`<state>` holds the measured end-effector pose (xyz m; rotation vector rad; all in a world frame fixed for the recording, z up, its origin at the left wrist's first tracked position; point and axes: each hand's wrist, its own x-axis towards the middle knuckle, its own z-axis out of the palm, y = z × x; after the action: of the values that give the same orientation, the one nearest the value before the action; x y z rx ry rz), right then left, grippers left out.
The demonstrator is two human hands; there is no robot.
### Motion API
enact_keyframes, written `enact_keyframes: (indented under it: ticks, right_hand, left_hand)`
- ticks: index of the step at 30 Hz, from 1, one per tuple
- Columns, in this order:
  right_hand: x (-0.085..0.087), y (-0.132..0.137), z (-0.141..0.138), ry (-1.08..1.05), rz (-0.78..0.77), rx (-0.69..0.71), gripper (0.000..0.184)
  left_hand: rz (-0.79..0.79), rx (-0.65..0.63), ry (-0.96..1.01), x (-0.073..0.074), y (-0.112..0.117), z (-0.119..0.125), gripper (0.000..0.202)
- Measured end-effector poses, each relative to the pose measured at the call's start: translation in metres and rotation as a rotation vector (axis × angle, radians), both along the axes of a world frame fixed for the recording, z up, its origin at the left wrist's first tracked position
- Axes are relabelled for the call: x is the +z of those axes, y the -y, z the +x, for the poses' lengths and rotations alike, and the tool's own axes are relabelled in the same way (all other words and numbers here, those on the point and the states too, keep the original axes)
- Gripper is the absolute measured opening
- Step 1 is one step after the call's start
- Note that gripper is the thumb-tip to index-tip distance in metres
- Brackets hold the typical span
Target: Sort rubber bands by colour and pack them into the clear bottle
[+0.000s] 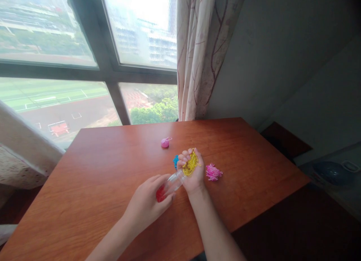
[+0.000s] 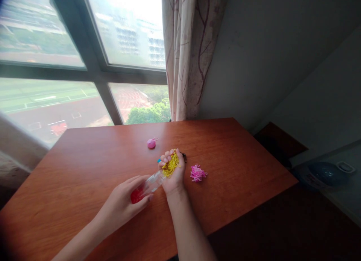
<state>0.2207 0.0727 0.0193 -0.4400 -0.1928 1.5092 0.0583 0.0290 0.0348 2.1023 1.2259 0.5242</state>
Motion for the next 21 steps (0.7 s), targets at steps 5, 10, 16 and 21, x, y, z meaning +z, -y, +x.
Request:
enact_keyframes:
  ticks: [5,10,16,21]
  right_hand:
    - [-0.0018,0.0000,-0.0010,-0.083,0.027,0.011,0.027]
    - [-0.0030,-0.0010,-0.0026,-0.063,-0.041,0.028,0.027]
    - [-0.0011,0.0000,-0.0061,-0.047,-0.102,0.048,0.020]
    - [-0.0011,0.0019,-0.0081,0.043,-0.028,0.037,0.015]
  left_hand:
    - [-0.025,-0.013,0.016,-0.0006,0.0000,-0.0014,0.016]
    - [-0.040,-0.015,0.029,-0.0005,-0.0007,-0.0035,0.015]
    - [-0.081,-0.003,0.116,-0.0005,-0.0008,-0.0061,0.022]
    - [-0.083,-0.016,0.131,0.0014,-0.0007,-0.0068,0.020]
